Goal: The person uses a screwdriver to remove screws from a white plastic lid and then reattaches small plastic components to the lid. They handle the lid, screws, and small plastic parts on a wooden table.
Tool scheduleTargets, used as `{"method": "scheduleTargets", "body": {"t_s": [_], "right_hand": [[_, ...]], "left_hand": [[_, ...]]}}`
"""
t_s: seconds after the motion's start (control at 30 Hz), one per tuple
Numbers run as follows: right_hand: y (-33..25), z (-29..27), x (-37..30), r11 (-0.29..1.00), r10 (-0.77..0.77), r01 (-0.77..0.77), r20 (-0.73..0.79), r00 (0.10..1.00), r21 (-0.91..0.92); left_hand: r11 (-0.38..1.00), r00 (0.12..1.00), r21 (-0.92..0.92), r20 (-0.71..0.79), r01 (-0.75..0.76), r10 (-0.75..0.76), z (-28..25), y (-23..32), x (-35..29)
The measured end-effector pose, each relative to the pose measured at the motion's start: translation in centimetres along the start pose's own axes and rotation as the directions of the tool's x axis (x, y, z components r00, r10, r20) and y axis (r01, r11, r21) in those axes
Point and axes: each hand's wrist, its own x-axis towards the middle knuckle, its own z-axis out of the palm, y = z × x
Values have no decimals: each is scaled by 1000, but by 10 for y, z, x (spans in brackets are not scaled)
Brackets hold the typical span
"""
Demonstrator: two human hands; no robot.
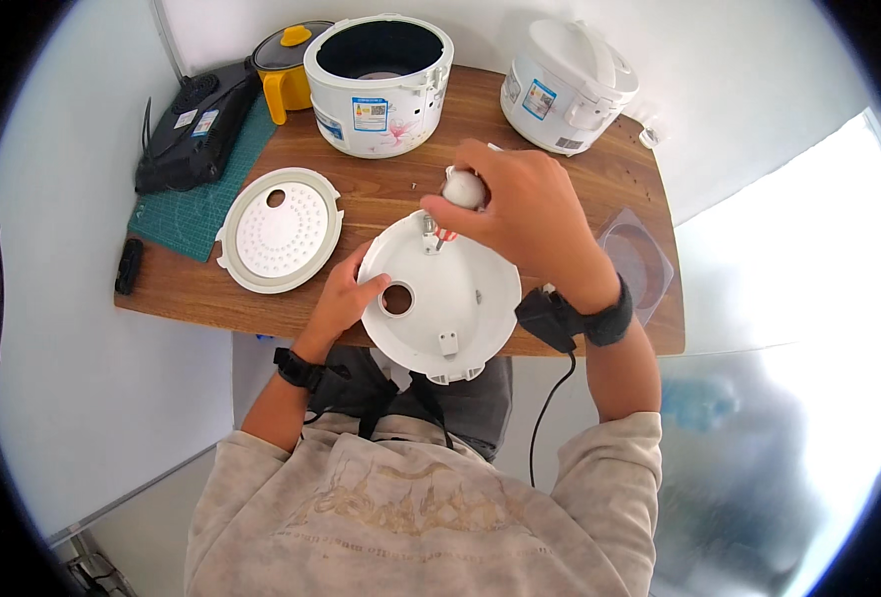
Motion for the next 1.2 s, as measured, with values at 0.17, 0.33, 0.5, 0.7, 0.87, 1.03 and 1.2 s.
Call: {"method": "scheduleTargets", "body": {"t_s": [0.17, 0.33, 0.5, 0.7, 0.87, 1.03, 1.2], "right_hand": [[-2, 10, -1, 975, 81, -96, -82, 993, -198], [10, 21, -2, 991, -126, 118, -151, 980, -58], [-2, 9, -12, 976, -26, 54, -133, 991, 211], [0, -6, -10, 994, 85, -85, 11, 996, 70], [7, 21, -7, 999, 29, -34, -199, 980, -23], [6, 23, -6, 974, 42, -3, -167, 985, 226], [6, 10, -13, 963, 40, -11, -101, 994, 271]], "left_hand": [[998, 996, 5, -65, -66, 66, 2, -8, -1], [995, 993, -6, -77, -95, 94, 2, -11, 1], [995, 993, 39, -80, -88, 91, 2, -8, 0], [997, 992, 39, -102, -70, 74, 1, -7, -3], [992, 986, 53, -115, -114, 119, 4, -7, -6], [989, 984, 59, -114, -133, 139, 2, -5, -6], [992, 985, 59, -124, -113, 119, 2, -7, -6]]}}
